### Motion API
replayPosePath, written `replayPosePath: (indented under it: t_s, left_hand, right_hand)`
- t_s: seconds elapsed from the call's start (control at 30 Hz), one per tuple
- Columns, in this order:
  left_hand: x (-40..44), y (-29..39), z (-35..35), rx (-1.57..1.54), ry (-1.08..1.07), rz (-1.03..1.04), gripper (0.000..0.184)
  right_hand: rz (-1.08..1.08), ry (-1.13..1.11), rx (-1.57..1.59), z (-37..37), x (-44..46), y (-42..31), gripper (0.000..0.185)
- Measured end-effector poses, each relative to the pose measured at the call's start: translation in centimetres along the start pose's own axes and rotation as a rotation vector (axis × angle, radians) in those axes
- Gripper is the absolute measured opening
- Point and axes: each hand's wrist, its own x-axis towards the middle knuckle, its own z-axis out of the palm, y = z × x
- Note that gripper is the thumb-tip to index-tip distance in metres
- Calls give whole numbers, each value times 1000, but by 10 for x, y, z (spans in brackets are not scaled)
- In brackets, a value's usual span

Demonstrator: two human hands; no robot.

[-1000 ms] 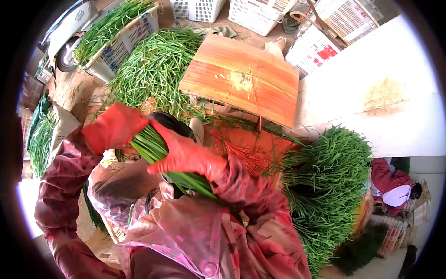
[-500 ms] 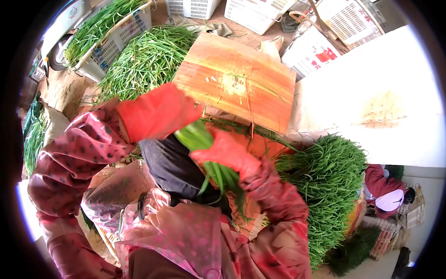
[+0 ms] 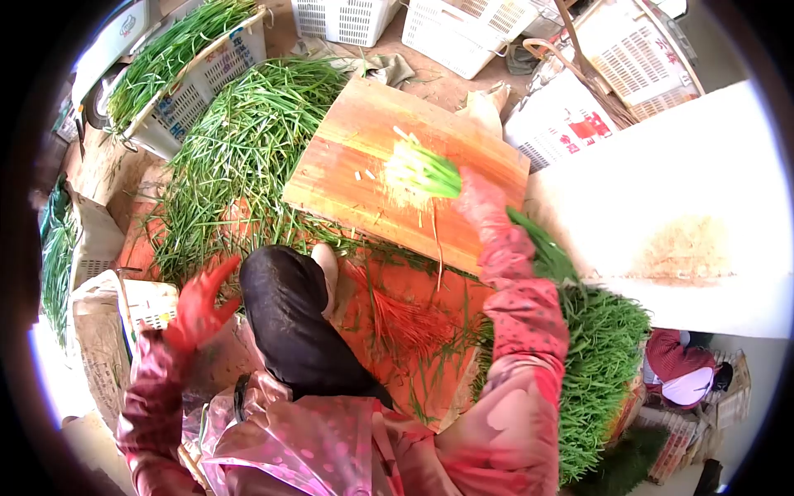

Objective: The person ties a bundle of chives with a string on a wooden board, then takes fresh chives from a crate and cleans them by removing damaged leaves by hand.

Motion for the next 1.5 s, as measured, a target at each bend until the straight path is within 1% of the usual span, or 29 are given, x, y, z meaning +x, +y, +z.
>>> replayPosePath:
  t_s: [0.1,0.17,0.2,0.27,0.33,0.4,0.47,0.5,0.57,0.6,0.63,0.67,0.7,0.73,0.8,0.83,0.87,0.9,1.0,1.07,1.13,1.2,1.27,1.33,1.37,1.4,1.43,1.47,1.5]
  left_hand:
    - [-41,-10,13,-101,47,-47,70]
    - [-64,-9,13,-245,16,-288,66]
    - [-74,-10,16,-243,20,-296,66]
    - [-90,-13,23,-378,67,-422,61]
    - [-92,-9,28,-421,111,-482,58]
    - [-97,-3,25,-304,114,-377,56]
    - [-101,3,13,-163,125,-351,56]
    - [-110,4,10,-88,157,-350,57]
    - [-129,1,-1,-109,158,-427,58]
    - [-141,-8,-3,-166,291,-392,55]
    - [-156,-13,-6,-239,429,-379,53]
    - [-173,-12,-15,-198,564,-466,44]
    - [-194,-20,-19,-202,759,-534,39]
    - [-212,-31,-22,-206,951,-586,34]
    - [-266,-52,-24,-396,1219,-850,27]
    - [-300,-70,-19,-533,1353,-892,27]
    - [-335,-80,-15,-663,1484,-930,27]
    - [-372,-93,-7,-677,1527,-999,27]
    - [-455,-117,24,-663,1635,-1165,24]
    - [-498,-135,57,-618,1606,-1212,24]
    - [-520,-150,87,-633,1605,-1248,24]
    - [-526,-165,98,-645,1595,-1271,25]
    - [-510,-181,92,-560,1408,-1368,26]
    - [-485,-208,85,-430,1247,-1421,38]
    - [-470,-226,82,-317,1165,-1423,42]
    - [-458,-246,82,-269,1114,-1391,50]
    - [-444,-265,72,-198,988,-1377,56]
    - [-435,-290,75,-113,960,-1314,61]
    - [-421,-311,69,-29,923,-1295,64]
  right_hand:
    - [-11,7,83,83,34,5,41]
    - [-40,22,90,85,48,-7,40]
    - [-62,40,82,81,53,-12,39]
    - [-86,49,122,77,64,-21,36]
    - [-177,92,38,71,79,-29,49]
    - [-108,-20,9,51,70,-41,83]
    - [-148,-157,71,44,75,-36,107]
    - [-157,-168,141,42,75,-35,110]
    - [-269,-196,272,48,92,-32,112]
    - [-246,-131,190,51,97,-38,105]
    - [-273,-135,242,45,101,-51,98]
    - [-276,-126,232,41,100,-73,94]
    - [-215,-269,242,35,96,-99,90]
    - [-267,-281,235,43,101,-130,90]
    - [-437,-437,359,60,107,-183,83]
    - [-567,-406,266,47,89,-242,72]
    - [-587,-453,324,30,66,-305,70]
    - [-603,-501,378,20,44,-364,67]
    - [-983,-439,447,33,6,-497,61]
    - [-1062,-426,568,58,-16,-578,61]
    - [-1099,-382,560,70,-47,-651,63]
    - [-1111,-292,520,101,-59,-710,73]
    - [-1181,-245,454,115,-71,-758,80]
    - [-1150,-157,489,155,-77,-785,82]
    - [-1136,-100,405,151,-84,-794,79]
    - [-1098,-239,586,154,-82,-798,69]
    - [-1090,-206,477,159,-76,-802,63]
    - [-1072,-171,365,159,-69,-801,56]
    - [-1011,-227,295,151,-71,-805,46]
